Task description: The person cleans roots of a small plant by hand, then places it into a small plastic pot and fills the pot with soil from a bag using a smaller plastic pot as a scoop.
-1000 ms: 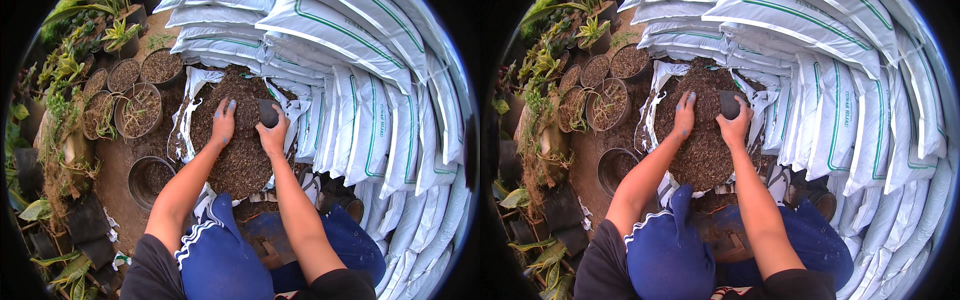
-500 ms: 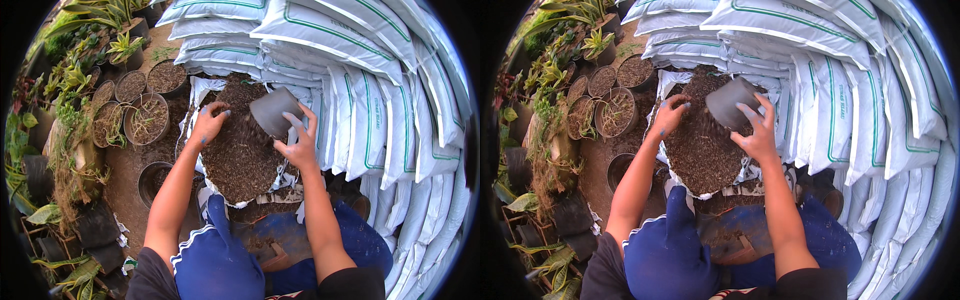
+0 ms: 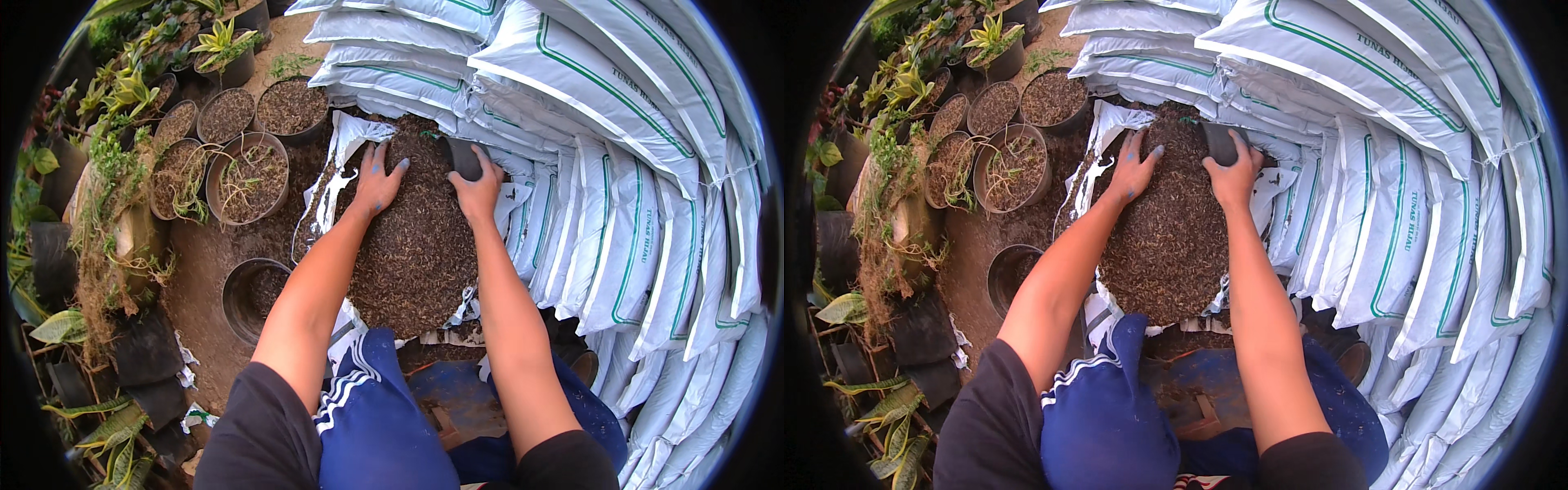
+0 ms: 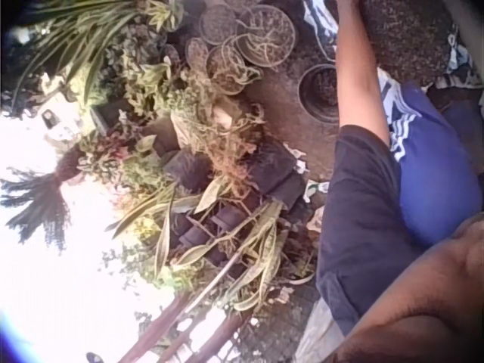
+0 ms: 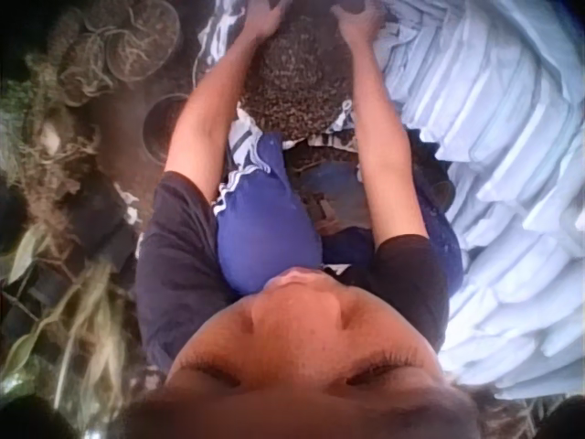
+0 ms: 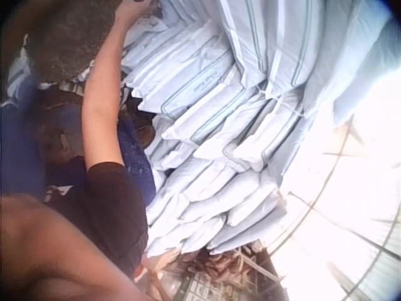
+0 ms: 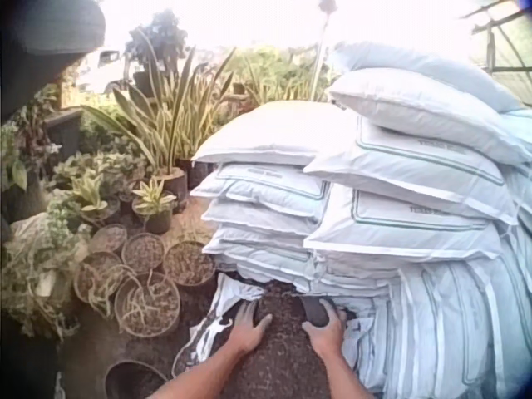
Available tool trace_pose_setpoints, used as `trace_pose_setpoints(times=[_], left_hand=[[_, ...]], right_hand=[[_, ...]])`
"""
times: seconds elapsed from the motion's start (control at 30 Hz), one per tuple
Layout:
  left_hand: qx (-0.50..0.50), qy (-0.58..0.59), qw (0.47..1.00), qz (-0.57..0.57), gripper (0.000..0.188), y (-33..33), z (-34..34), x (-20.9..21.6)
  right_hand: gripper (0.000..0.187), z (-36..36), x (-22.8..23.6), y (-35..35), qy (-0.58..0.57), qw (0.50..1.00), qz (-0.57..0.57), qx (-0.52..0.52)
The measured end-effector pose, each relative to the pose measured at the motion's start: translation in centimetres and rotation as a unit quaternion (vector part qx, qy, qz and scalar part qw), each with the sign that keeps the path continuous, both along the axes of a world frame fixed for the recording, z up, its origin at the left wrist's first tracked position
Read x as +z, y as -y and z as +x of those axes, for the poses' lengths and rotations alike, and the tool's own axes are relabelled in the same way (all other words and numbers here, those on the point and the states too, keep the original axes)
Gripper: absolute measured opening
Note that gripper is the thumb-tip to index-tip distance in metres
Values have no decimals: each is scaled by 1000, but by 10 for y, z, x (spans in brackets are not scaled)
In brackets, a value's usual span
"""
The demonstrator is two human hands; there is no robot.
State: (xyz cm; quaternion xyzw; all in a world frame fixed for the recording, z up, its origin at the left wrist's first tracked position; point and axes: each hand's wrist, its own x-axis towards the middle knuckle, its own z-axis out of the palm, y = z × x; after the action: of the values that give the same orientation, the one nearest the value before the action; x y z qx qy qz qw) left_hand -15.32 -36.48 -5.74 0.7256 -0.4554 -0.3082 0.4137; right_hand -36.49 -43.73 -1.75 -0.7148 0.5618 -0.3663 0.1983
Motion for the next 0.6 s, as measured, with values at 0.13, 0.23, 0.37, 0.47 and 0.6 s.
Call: trace_pose_setpoints(times=[0.13,0.23,0.37,0.47,0.6], left_hand=[[-11,-59,998,6,89,9,17,-5],[23,-165,984,66,93,-11,5,14],[16,-186,980,70,94,-60,16,26],[-30,-166,985,41,92,-86,16,40],[-167,-120,979,-3,71,-112,9,70]], right_hand=[[80,48,7,-9,-10,990,54,132],[79,38,16,-16,-50,982,46,176],[76,21,51,-49,-51,970,74,227],[77,-2,75,-69,-87,963,14,256],[78,-36,100,-103,-81,964,-64,247]])
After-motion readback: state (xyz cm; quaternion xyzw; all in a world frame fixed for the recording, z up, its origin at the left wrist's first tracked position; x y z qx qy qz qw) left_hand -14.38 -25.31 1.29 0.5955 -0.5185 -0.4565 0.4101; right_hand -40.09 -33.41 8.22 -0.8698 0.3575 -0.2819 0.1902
